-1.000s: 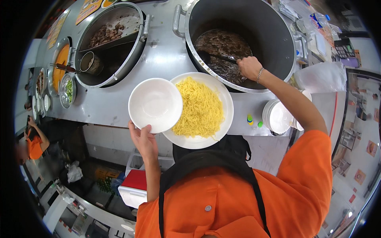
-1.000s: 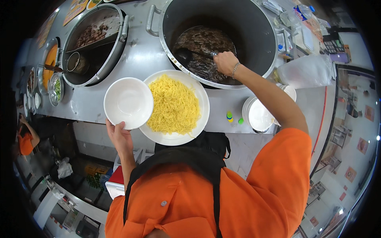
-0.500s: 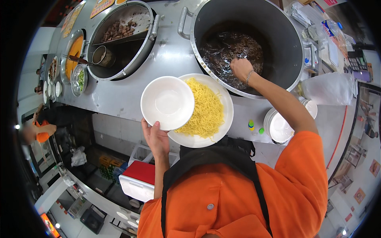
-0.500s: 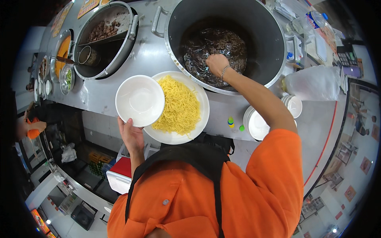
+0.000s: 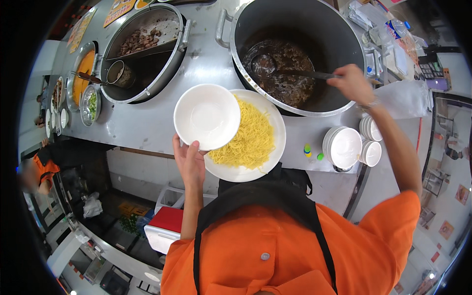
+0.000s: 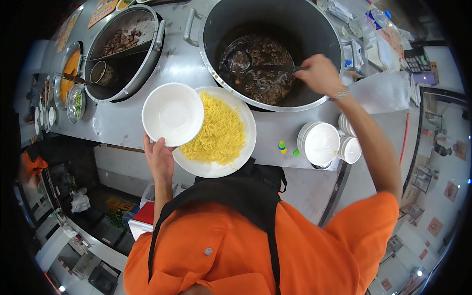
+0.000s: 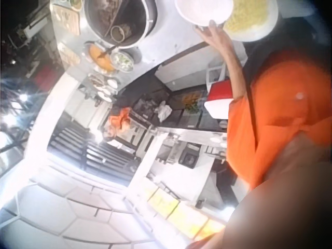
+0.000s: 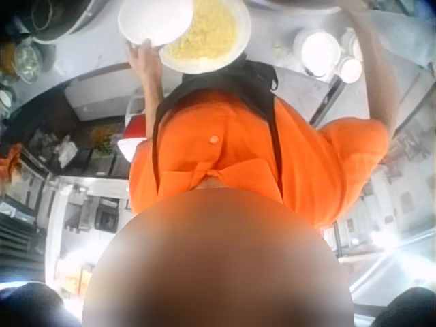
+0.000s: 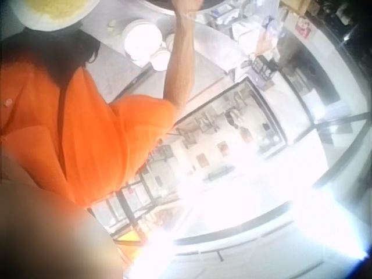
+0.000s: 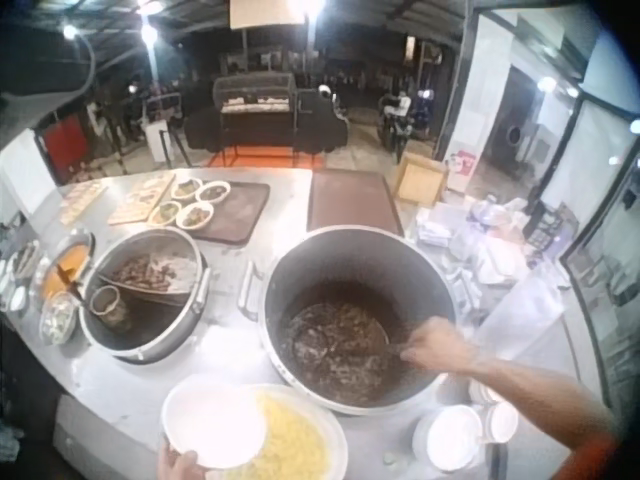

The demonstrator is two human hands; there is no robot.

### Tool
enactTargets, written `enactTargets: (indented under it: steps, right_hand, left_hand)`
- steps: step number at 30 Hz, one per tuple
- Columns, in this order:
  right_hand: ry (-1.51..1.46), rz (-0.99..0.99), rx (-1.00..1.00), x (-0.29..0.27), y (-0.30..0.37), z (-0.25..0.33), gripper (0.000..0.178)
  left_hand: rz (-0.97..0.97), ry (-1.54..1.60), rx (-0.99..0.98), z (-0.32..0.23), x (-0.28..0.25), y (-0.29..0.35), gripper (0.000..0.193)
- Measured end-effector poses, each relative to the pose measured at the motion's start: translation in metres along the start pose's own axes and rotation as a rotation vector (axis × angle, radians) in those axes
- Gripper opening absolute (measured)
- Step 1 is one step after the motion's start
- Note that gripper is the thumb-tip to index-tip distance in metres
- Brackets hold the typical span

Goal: The person assembles multiple noodle dishes by placing cooked meat into bowls, ladling orange curry sauce over them, and adding green vegetables and noodles. The person uses tongs and a ladle to transfer ingredients from large pots and trays into individual bowls.

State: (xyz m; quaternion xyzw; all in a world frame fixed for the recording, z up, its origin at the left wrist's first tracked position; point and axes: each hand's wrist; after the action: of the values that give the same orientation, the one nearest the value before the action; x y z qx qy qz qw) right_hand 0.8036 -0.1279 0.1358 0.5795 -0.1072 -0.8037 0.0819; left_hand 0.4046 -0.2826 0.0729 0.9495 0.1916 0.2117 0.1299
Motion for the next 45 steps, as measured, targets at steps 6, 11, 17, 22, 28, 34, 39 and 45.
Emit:
enactTargets:
  steps: [6,11,17,22,28,34,39,45]
  right_hand:
    - [-0.041,-0.112,0.067,-0.14,0.05,0.03,0.031]
    - [0.027,-0.13,-0.073,-0.139,0.035,0.03,0.031]
    - [0.188,-0.072,-0.207,0.0,-0.024,0.016,0.029]
    - [0.381,-0.02,-0.425,0.103,-0.048,0.005,0.014]
    - [0.53,-0.009,-0.56,0.163,-0.077,0.01,0.013]
    - [0.545,-0.07,-0.452,0.185,-0.105,0.011,0.016]
    - [0.543,-0.008,-0.5,0.191,-0.102,0.018,0.016]
    - [0.572,0.077,-0.68,0.182,-0.071,0.004,0.014]
  left_hand:
    - [0.042,0.071,-0.055,0.012,0.02,-0.033,0.055]
    - [0.041,0.095,-0.038,0.014,0.022,-0.036,0.055]
    - [-0.12,0.0,0.014,0.006,-0.01,-0.002,0.055]
    - [-0.262,-0.047,0.042,0.0,-0.033,0.027,0.056]
    - [-0.314,-0.022,0.055,0.006,-0.031,0.041,0.055]
    - [-0.297,-0.023,0.047,0.014,-0.019,0.04,0.052]
    - [-0.274,-0.005,0.041,0.019,-0.005,0.038,0.052]
    - [-0.25,0.0,0.02,0.021,0.001,0.038,0.052]
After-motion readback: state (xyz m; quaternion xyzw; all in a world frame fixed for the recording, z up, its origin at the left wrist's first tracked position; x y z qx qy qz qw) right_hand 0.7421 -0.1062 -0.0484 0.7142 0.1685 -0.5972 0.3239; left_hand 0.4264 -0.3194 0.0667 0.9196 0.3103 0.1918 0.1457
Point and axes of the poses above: each hand's wrist, its own y-axis away from the middle knuckle, its own x-axis out of the palm, z = x × y, and after that the axes turned 5 degrees about -z, right-handed
